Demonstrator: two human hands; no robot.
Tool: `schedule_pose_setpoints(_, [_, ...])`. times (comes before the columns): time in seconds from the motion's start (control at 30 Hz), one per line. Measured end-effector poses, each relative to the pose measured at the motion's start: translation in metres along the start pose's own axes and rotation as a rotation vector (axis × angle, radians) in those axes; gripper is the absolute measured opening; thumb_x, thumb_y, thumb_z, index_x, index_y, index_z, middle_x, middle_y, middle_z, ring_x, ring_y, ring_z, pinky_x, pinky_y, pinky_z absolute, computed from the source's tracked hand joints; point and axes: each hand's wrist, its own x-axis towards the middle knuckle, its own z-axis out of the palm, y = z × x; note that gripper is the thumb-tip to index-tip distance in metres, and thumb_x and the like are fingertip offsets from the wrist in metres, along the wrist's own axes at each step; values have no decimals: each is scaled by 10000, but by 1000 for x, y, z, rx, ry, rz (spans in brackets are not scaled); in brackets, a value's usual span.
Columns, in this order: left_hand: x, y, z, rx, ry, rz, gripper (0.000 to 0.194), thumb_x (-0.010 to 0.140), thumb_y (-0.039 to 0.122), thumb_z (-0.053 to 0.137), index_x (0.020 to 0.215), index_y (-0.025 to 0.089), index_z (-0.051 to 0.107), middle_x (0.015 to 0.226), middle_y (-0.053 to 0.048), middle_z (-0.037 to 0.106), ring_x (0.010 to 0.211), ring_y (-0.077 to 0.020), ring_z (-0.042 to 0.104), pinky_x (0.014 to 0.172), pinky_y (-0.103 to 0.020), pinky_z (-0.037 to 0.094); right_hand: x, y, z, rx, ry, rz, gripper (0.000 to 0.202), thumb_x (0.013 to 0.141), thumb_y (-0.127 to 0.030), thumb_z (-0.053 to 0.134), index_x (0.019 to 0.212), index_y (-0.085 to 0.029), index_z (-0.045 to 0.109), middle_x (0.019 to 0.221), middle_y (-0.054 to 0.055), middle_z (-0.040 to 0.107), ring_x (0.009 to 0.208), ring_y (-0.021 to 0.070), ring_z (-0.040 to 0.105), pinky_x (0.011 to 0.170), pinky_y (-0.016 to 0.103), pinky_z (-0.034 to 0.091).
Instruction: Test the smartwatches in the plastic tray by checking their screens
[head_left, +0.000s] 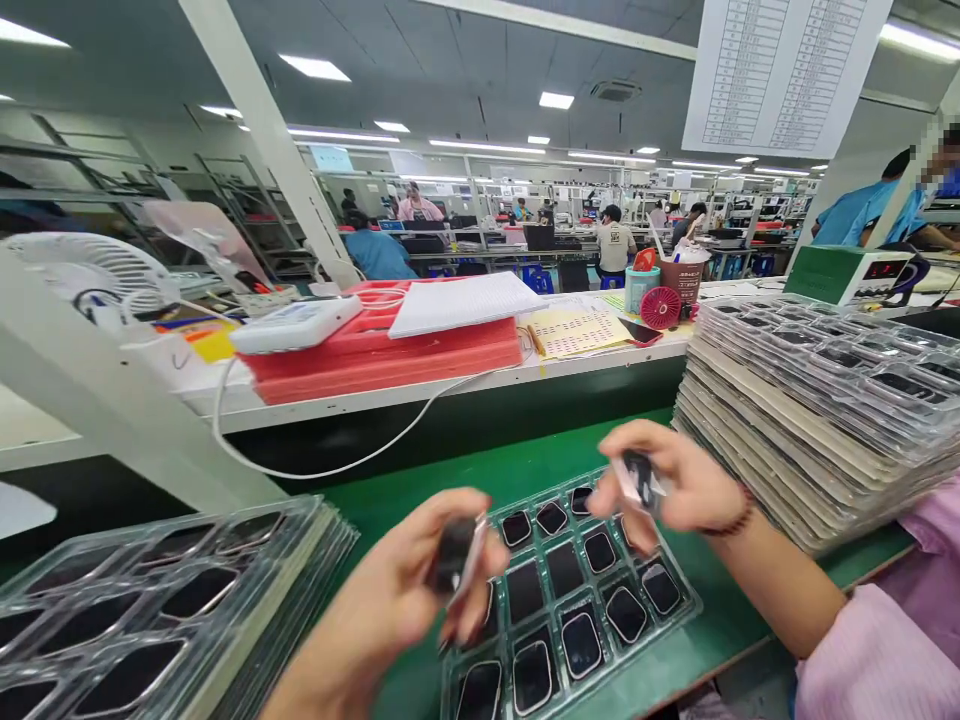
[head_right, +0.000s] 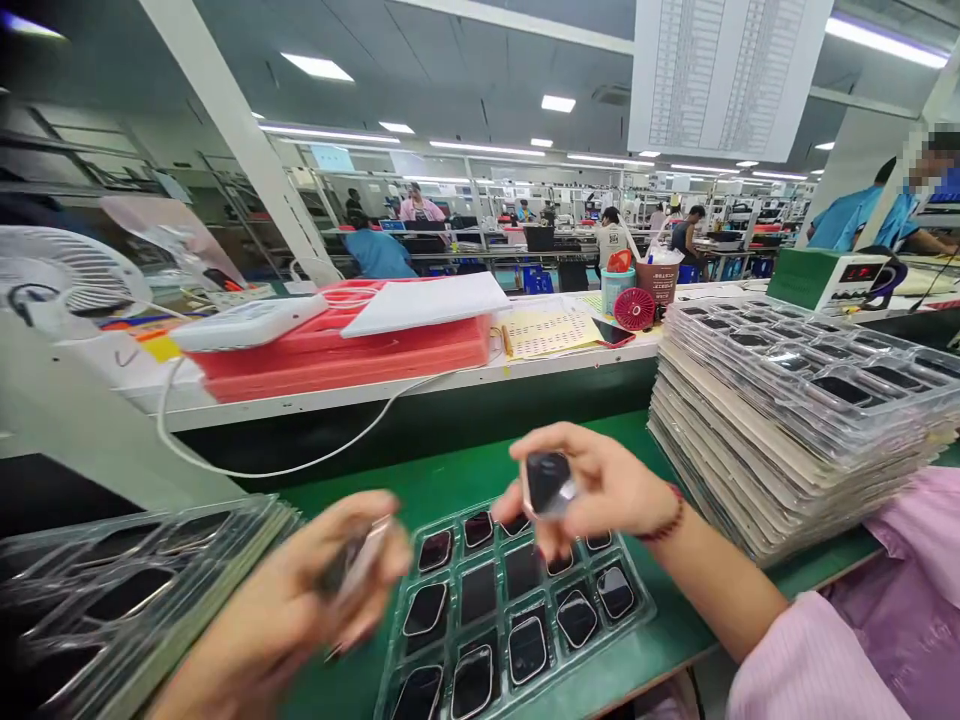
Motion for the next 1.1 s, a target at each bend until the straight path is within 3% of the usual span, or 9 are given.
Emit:
schedule_pose_setpoints(0.1, [24,-22,-6,85,75,-51,661,653,408,848,1225,235,566,974,-68,685,622,-133,646,479,-185,427,52,66,-10,114,2,42,679,705,-329,816,1290,-208,492,1152,115,661,736,131,688,597,245,585])
schedule_pose_setpoints(0.17, [39,-47,-13,155,151,-96,652,662,461,823,1203,192,576,964,-81,686,661,-154,662,486,-194,424,73,110,-18,115,87,114,579,727,-314,771,1235,-179,528,1118,103,666,708,123,693,560,221,569])
schedule_pose_setpoints(0.23, [49,-70,-21,219,228,-137,531,723,528,744,1086,163,615,888,-74,696,592,-137,641,471,-198,391,83,145,-24,50,155,158,436,777,-335,701,1148,-146,571,995,82,688,597,104,669,479,192,517])
schedule_pose_setpoints(0.33, [51,-90,-28,331,265,-148,448,738,522,707,990,158,636,854,-71,710,556,-132,630,459,-202,346,84,174,-29,-34,181,158,337,799,-306,645,1083,-132,599,870,49,689,513,90,634,426,176,461])
schedule_pose_setpoints(0.47, [47,-94,-27,398,293,-122,418,713,430,714,1026,168,625,887,-71,715,587,-134,626,469,-208,339,80,183,-27,-57,167,149,401,772,-173,619,1170,-144,577,798,15,673,594,113,667,517,205,516])
schedule_pose_setpoints(0.67, [47,-92,-25,388,352,-106,389,703,349,679,1029,158,589,883,-60,702,575,-120,594,488,-221,334,74,184,-22,-95,165,116,457,752,-54,526,1194,-162,566,1019,54,681,612,77,660,559,206,526])
schedule_pose_setpoints(1.1, [46,-91,-22,387,367,-97,418,691,330,662,1062,166,561,904,-55,685,599,-129,578,519,-248,372,70,181,-22,-124,167,96,504,729,3,477,1198,-161,560,1042,53,678,608,58,655,561,186,520])
